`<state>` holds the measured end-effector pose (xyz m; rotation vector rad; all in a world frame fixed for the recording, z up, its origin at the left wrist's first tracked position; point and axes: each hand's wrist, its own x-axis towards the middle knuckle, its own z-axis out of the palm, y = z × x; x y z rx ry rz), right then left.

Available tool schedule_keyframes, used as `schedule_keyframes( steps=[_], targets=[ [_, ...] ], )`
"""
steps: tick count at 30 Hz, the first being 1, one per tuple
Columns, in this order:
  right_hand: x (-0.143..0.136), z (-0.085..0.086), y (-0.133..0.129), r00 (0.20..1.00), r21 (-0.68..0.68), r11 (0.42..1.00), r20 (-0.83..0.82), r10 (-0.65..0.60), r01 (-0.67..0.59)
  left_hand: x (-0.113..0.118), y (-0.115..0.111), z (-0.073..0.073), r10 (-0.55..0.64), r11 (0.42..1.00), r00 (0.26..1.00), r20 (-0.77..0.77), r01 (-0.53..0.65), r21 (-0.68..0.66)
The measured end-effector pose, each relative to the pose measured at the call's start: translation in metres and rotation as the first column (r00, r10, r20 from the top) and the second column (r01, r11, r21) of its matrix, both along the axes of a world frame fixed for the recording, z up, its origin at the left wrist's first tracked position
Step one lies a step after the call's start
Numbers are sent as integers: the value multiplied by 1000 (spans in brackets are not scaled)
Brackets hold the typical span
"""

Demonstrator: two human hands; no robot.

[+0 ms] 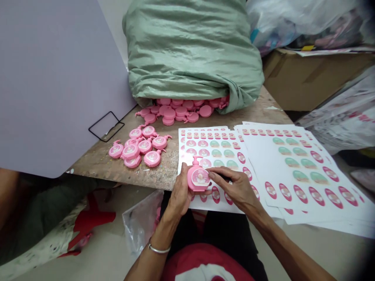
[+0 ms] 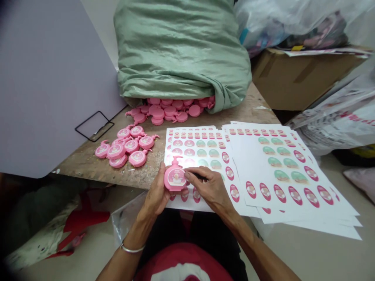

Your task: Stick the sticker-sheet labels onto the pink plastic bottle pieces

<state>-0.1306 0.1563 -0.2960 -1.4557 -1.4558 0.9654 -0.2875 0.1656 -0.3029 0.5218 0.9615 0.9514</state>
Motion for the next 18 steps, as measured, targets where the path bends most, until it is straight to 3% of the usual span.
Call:
schedule_keyframes(
  steps=[18],
  targets=[
    [-6,1,0,996,72,996,77,-50,44,1,1,-1,45,998,999,-12,-45,-50]
  ],
)
